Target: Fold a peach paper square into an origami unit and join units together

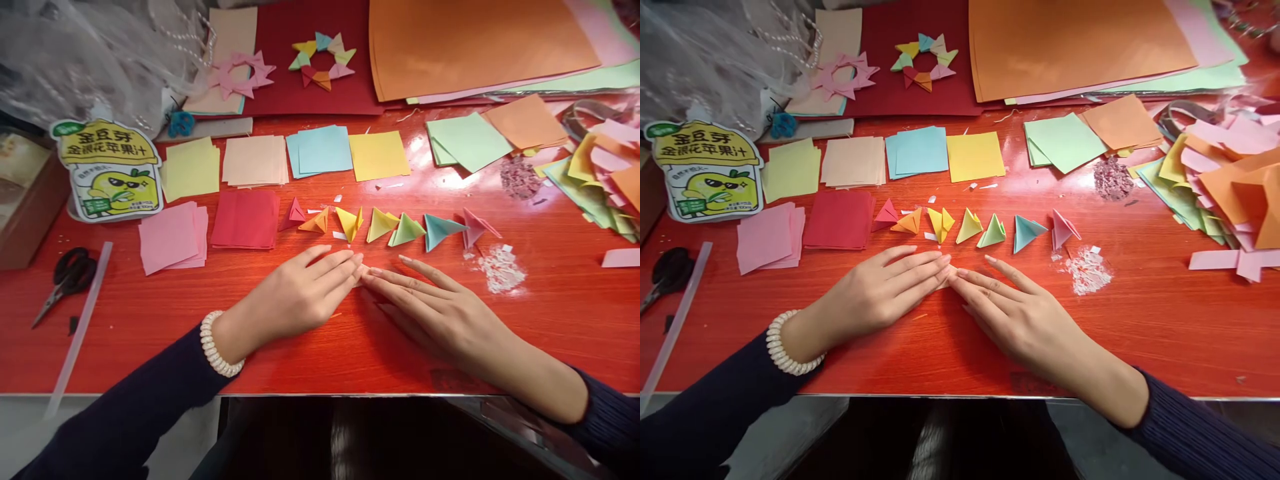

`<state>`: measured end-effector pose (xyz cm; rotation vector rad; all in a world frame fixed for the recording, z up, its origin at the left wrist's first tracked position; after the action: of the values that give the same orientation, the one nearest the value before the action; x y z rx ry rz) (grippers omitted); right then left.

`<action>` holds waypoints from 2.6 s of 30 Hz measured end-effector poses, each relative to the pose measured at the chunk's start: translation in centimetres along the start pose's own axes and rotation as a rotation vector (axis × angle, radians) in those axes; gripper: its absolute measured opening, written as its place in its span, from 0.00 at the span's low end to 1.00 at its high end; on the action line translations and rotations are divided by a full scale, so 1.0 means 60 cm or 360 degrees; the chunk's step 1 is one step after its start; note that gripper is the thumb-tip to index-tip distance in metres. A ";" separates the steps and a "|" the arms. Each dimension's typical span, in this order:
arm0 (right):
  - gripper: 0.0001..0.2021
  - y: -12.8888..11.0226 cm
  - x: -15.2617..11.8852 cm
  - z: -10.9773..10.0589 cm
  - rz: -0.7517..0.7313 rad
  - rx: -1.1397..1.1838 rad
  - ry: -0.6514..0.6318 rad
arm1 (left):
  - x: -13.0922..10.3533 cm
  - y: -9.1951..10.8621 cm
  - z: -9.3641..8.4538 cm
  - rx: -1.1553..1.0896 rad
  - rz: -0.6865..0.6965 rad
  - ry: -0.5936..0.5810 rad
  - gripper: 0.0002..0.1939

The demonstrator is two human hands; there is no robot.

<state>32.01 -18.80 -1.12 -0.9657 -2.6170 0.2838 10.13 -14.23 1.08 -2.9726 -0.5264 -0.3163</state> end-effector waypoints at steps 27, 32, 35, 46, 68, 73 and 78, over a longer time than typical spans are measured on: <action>0.19 -0.004 0.014 -0.013 0.0083 -0.0262 0.0235 | -0.039 -0.035 -0.006 -0.0512 -0.0115 -0.0090 0.11; 0.10 -0.002 0.041 -0.010 0.0217 -0.0116 0.0349 | -0.020 -0.014 0.012 -0.0470 -0.0368 0.0041 0.09; 0.10 -0.004 0.058 -0.001 0.0382 0.0055 0.0302 | -0.006 -0.004 0.014 -0.0447 -0.0502 0.0038 0.11; 0.04 0.006 0.069 -0.005 0.0684 0.0602 0.0144 | 0.004 0.000 0.012 -0.0856 -0.0824 -0.0070 0.10; 0.05 0.020 0.059 -0.003 0.0257 0.0390 0.0217 | -0.001 0.006 0.019 -0.0579 -0.0435 0.0242 0.07; 0.06 0.019 0.059 -0.003 0.0118 0.0346 0.0248 | -0.004 0.007 0.017 -0.0503 -0.0410 0.0272 0.08; 0.06 0.019 0.058 0.000 0.0045 0.0307 0.0271 | -0.003 0.006 0.018 -0.0477 -0.0404 0.0298 0.08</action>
<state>30.17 -15.67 -0.62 -0.9188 -2.3746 0.4325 10.29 -14.50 -0.06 -3.1073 -0.9075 -0.7501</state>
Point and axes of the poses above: each hand's wrist, its own x-axis towards the middle knuckle, its own z-axis out of the palm, y = z × x, the point moved 1 cm from there along x, towards the middle knuckle, and after that the axes turned 2 degrees about x, right-handed, at the moved point
